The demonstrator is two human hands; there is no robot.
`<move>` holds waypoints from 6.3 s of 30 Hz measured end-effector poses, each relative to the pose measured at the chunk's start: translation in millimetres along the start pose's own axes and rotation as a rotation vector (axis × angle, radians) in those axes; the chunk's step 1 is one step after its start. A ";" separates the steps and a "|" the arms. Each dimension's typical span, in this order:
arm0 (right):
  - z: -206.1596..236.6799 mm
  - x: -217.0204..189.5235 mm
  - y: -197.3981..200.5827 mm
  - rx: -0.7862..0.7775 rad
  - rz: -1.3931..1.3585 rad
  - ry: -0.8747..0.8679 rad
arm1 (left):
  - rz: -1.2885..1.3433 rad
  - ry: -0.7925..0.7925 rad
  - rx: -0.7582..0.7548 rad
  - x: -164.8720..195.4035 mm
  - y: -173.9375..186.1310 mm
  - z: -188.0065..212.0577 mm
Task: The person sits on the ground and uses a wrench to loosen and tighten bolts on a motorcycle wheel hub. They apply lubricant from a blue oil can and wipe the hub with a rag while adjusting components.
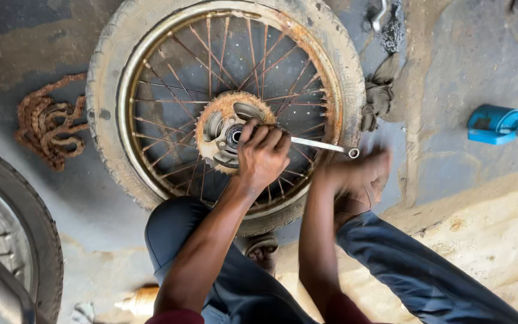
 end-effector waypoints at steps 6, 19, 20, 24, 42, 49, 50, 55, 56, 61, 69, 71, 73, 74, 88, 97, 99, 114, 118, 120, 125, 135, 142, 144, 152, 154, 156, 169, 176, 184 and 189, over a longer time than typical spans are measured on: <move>-18.0 31.6 -31.2 -0.163 -0.002 -0.047 | -0.041 0.148 -0.007 -16.1 -2.9 -16.6; 3.8 -16.1 153.0 0.027 0.489 0.184 | 0.032 0.037 -0.081 -26.0 -11.1 1.7; -0.8 -25.6 143.2 0.061 0.609 0.284 | 0.021 0.042 -0.060 -24.7 -12.4 2.5; -27.2 -25.4 31.3 0.039 0.549 0.466 | -0.015 0.051 -0.009 -19.3 -11.4 -0.2; -30.5 -50.2 31.6 -0.448 0.842 0.467 | -0.064 0.160 -0.085 -28.7 -9.1 -15.6; -11.0 -57.0 -108.1 -1.378 1.013 1.101 | -0.038 0.175 -0.103 -33.6 -6.3 -17.7; -9.5 -56.0 -118.1 -1.470 1.026 1.094 | -0.006 0.165 -0.084 -34.0 -4.6 -18.0; -7.4 -57.6 -143.0 -1.773 1.023 0.726 | 0.096 0.162 -0.084 -43.0 6.0 -33.9; -7.0 -60.3 -144.1 -1.778 0.993 0.768 | 0.185 0.177 -0.076 -45.5 9.6 -39.6; -7.0 -68.6 -135.2 -1.660 0.828 0.822 | 0.418 0.117 -0.017 -65.8 31.1 -58.8; -8.0 -53.8 -136.6 -1.697 0.895 0.877 | 0.136 0.054 -0.201 -35.4 -20.1 -27.4; -9.2 -56.3 -140.1 -1.694 0.774 0.969 | 0.122 0.110 -0.135 -30.7 -26.8 -21.2; -11.4 -59.2 -140.7 -1.667 0.690 1.020 | 0.104 0.156 -0.047 -28.4 -27.1 -19.1; -12.5 -59.5 -140.0 -1.661 0.677 1.019 | 0.110 0.144 -0.059 -26.4 -27.3 -19.1; -26.1 -15.9 -107.1 -1.537 0.726 1.067 | 0.175 0.242 -0.037 -10.5 -3.0 -42.9; -19.5 -33.5 -114.6 -1.537 0.704 0.997 | 0.099 0.187 -0.080 -10.7 -4.3 -48.9; -21.7 -32.7 -122.8 -1.589 0.906 0.907 | 0.193 0.245 -0.168 -18.5 6.0 -49.1; 5.7 -4.8 -131.1 -1.581 0.688 0.889 | -0.115 0.579 -0.567 -93.3 42.1 -8.7; 7.5 -8.4 -131.7 -1.629 0.696 0.941 | -0.116 0.621 -0.627 -95.6 45.8 -12.1; 12.0 -7.9 -128.9 -1.659 0.810 0.918 | -0.107 0.630 -0.652 -95.1 45.9 -15.0; 14.0 -5.4 -111.6 -1.578 0.956 0.736 | -0.122 0.554 -0.590 -91.7 39.6 -24.3; 23.4 -7.9 -116.7 -1.588 0.552 1.023 | -0.074 0.654 -0.539 -84.5 36.7 -23.5; 14.7 -77.8 -73.7 -1.093 0.393 0.925 | -0.135 0.597 -0.539 -88.6 29.0 -19.2; -17.7 -70.4 -47.9 -0.653 0.270 0.361 | -0.132 0.599 -0.487 -89.0 26.3 -16.4; -66.7 -6.6 -56.4 -0.799 -0.571 -0.906 | -0.054 0.625 -0.483 -90.4 24.4 -12.1; -66.7 -10.0 -56.8 -0.622 -0.636 -0.887 | -0.058 0.610 -0.486 -87.1 24.8 -13.9; -54.1 -11.3 -52.8 -0.360 -0.671 -0.934 | -0.074 0.601 -0.466 -85.0 25.0 -15.6; -34.1 -6.5 -37.9 -0.665 -0.810 -0.886 | -0.162 0.554 -0.493 -94.2 11.4 1.4; -29.4 -44.7 -69.4 -0.633 -0.439 -0.225 | -0.131 0.580 -0.478 -95.5 5.8 2.6; 71.7 -85.0 -80.9 -1.302 0.058 0.100 | -0.070 0.571 -0.409 -78.9 53.1 -23.5; 76.0 -66.7 -44.8 -1.090 0.299 0.046 | 0.010 0.554 -0.212 -85.1 76.3 -21.6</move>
Point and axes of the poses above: each hand's wrist, its own z-axis away from the middle knuckle, its own y-axis out of the back of the hand, x = y × z, the point moved 3 cm from there along -z, towards the middle knuckle, and after that the axes turned 10 degrees about x, right-handed, at the moved point
